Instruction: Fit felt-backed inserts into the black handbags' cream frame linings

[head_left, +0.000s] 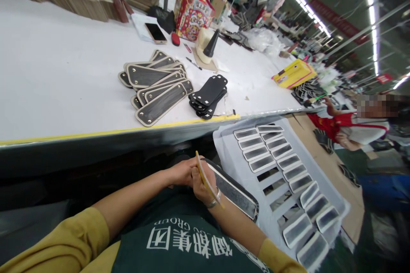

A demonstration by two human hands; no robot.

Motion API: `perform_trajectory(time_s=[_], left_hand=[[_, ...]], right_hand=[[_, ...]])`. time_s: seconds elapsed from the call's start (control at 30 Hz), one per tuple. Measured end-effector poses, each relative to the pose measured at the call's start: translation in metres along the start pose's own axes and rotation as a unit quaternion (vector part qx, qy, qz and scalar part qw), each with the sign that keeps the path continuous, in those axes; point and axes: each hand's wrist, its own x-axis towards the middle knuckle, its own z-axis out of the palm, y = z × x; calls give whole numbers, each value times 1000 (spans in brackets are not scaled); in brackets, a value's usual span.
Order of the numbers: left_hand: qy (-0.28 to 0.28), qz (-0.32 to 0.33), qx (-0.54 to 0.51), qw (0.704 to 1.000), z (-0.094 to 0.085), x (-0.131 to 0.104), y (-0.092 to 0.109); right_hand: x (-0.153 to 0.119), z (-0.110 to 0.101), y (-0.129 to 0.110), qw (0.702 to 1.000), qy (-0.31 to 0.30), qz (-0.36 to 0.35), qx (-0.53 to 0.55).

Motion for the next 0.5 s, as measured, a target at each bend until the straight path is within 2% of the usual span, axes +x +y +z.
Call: perform_trajectory(time_s=[0.1, 0.23, 0.5], left_hand=[[-11, -10, -41, 999, -3, -4, 4], [-20, -36, -92, 995, -5, -7, 5], [-45, -56, -121, 990, -3, -3, -1]], right_hand=[[7, 1, 7, 990, 104, 42, 84], [18, 1, 13, 963, 163, 73, 200], [23, 3, 15, 961, 172, 88, 196]])
